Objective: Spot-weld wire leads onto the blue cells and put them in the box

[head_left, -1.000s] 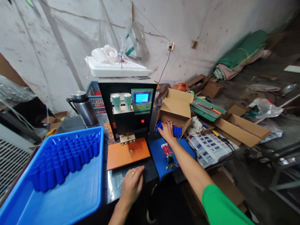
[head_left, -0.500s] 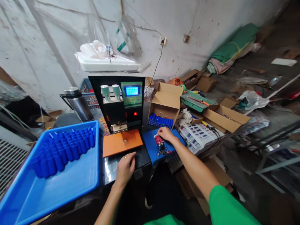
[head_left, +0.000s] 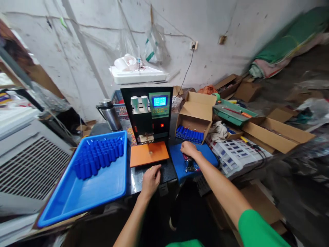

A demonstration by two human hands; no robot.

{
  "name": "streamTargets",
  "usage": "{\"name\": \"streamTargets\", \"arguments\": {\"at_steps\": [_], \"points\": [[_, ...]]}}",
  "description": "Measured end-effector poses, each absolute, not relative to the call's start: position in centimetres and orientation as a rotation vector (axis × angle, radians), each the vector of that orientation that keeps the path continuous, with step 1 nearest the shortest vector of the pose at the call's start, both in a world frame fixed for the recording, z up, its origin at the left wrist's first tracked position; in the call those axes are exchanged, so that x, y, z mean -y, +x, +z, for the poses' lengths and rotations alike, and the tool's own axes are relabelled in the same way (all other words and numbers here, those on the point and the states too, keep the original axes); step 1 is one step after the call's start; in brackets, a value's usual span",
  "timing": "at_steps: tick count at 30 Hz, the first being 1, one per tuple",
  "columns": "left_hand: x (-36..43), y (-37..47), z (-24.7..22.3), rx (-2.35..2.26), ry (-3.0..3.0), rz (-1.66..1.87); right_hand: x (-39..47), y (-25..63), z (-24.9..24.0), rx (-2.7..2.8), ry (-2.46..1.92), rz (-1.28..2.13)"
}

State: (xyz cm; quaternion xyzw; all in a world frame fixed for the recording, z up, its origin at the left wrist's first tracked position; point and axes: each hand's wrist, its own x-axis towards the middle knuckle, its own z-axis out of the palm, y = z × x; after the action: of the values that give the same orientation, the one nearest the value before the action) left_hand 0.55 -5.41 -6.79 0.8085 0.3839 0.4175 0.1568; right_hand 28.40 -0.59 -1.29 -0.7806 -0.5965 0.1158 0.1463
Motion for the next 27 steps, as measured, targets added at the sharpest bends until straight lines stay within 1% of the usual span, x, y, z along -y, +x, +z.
{"name": "streamTargets", "arguments": {"at_steps": [3, 10, 16, 21, 27], "points": [[5.3, 0.5, -6.9, -1.091, 2.301, 1.198, 0.2, 29.2, -1.9, 1.537, -2.121, 0.495], [4.8, 0.6, -7.1, -1.075, 2.297, 1.189, 0.3, 30.8, -1.9, 0.927, -1.614, 0.843], [4.8, 0.7, -7.0, -1.099, 2.3, 1.182, 0.9, 31.1, -1.1, 0.625, -1.229, 0.943], [4.6, 0.6, -7.1, -1.108, 2.317, 1.168, 0.2, 31.0, -0.5, 0.616, -1.283, 0.824], [4.5, 0.6, -7.0, -1.125, 2.328, 1.15, -1.1, 30.2, 0.1, 1.056, -1.62, 0.619]]}}
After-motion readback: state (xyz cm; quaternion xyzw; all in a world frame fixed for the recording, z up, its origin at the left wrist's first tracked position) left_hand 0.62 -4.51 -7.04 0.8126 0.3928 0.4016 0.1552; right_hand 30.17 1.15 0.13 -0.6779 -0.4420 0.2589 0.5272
